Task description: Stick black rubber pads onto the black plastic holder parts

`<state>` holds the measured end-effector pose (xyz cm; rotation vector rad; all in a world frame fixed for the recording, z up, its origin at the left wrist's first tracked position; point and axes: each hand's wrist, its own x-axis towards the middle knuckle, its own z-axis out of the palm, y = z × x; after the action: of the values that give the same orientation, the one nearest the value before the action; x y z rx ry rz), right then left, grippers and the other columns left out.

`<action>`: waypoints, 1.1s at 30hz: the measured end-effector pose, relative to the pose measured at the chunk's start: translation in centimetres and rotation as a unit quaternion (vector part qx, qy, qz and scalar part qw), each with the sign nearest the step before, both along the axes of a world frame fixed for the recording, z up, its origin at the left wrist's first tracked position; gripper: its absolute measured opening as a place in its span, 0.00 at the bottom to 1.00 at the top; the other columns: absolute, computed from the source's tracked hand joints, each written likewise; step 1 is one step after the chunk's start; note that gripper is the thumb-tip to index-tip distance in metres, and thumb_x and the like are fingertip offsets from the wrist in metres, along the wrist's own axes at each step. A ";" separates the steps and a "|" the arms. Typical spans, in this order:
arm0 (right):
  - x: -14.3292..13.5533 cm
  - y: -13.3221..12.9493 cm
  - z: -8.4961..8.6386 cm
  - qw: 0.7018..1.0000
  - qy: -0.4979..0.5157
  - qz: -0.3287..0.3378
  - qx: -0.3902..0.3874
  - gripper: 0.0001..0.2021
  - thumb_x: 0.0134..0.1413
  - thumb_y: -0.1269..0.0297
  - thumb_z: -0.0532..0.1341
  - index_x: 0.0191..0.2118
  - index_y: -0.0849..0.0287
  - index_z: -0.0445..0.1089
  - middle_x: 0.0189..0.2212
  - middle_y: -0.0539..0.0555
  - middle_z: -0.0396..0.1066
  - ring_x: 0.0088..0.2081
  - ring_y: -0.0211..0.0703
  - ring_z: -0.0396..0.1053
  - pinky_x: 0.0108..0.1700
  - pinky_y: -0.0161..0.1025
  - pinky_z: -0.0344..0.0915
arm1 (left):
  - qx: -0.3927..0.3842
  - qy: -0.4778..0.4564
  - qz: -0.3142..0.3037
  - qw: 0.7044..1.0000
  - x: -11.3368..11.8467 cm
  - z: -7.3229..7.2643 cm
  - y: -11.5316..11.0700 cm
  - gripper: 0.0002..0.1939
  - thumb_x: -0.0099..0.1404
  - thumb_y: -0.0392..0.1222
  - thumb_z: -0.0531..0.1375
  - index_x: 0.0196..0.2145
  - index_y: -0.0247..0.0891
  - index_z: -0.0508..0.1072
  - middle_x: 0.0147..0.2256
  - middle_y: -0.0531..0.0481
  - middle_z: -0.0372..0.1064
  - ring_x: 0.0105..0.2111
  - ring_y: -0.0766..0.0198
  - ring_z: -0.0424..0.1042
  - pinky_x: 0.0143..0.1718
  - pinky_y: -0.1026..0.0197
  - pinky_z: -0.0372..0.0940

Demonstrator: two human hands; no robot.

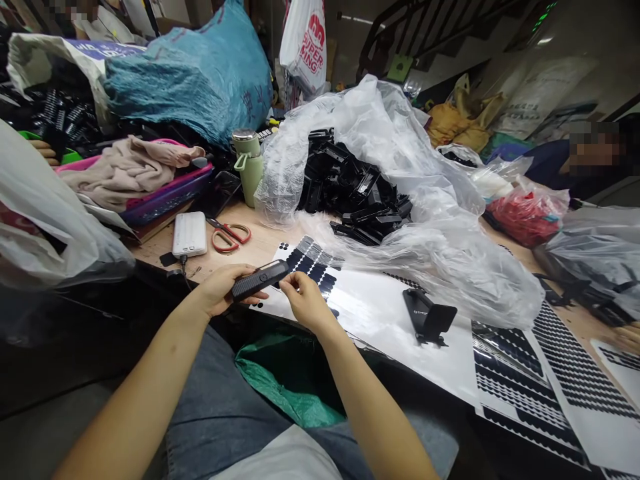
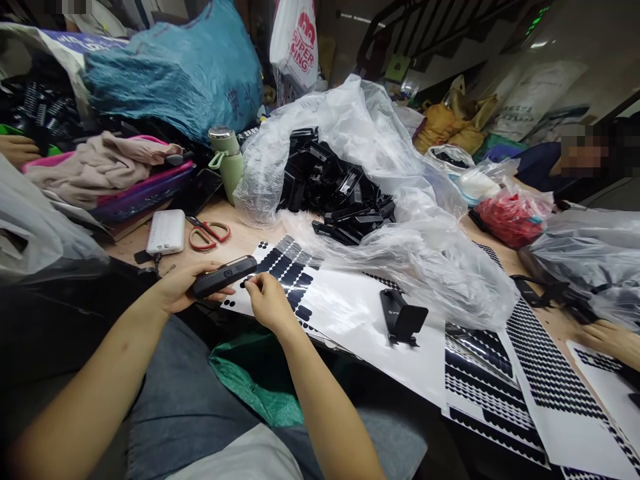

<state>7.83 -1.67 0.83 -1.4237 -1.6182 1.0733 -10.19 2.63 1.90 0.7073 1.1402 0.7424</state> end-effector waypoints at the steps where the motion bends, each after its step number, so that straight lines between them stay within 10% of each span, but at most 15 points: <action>1: 0.1 -0.1 0.3 1.000 0.010 -0.004 0.019 0.08 0.54 0.61 0.51 0.29 0.57 0.61 0.30 0.49 0.64 0.31 0.37 0.62 0.35 0.35 0.59 | -0.003 0.004 -0.013 1.000 0.5 0.2 -0.3 0.10 0.55 0.35 0.57 0.35 0.28 0.70 0.31 0.38 0.74 0.29 0.49 0.75 0.21 0.59 0.71; 19: 1.6 -1.6 0.8 0.995 -0.042 -0.046 0.077 0.04 0.53 0.68 0.51 0.29 0.58 0.61 0.43 0.57 0.59 0.44 0.42 0.61 0.45 0.40 0.59 | 0.039 0.022 -0.126 0.991 4.6 0.1 -1.6 0.08 0.55 0.38 0.56 0.33 0.31 0.68 0.25 0.44 0.71 0.23 0.53 0.74 0.14 0.63 0.66; 26: 5.5 -3.6 -2.9 0.943 -0.208 -0.260 0.006 0.06 0.49 0.64 0.57 0.33 0.59 0.61 0.34 0.60 0.62 0.38 0.52 0.62 0.37 0.45 0.59 | 0.015 0.044 -0.097 0.994 6.8 -2.2 -1.1 0.06 0.56 0.37 0.56 0.32 0.32 0.64 0.25 0.45 0.71 0.23 0.55 0.75 0.15 0.64 0.67; 33: 5.6 -5.0 -4.7 0.906 -0.309 -0.287 -0.040 0.03 0.50 0.68 0.55 0.32 0.61 0.62 0.34 0.63 0.64 0.38 0.53 0.63 0.36 0.44 0.59 | 0.002 0.066 -0.103 0.993 7.4 -3.6 -0.6 0.07 0.58 0.39 0.55 0.33 0.32 0.64 0.25 0.42 0.72 0.25 0.54 0.75 0.17 0.64 0.68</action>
<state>13.39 -6.71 -3.88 -2.2645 -1.3886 0.3544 -2.82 2.05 -1.73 0.8724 1.1646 0.5292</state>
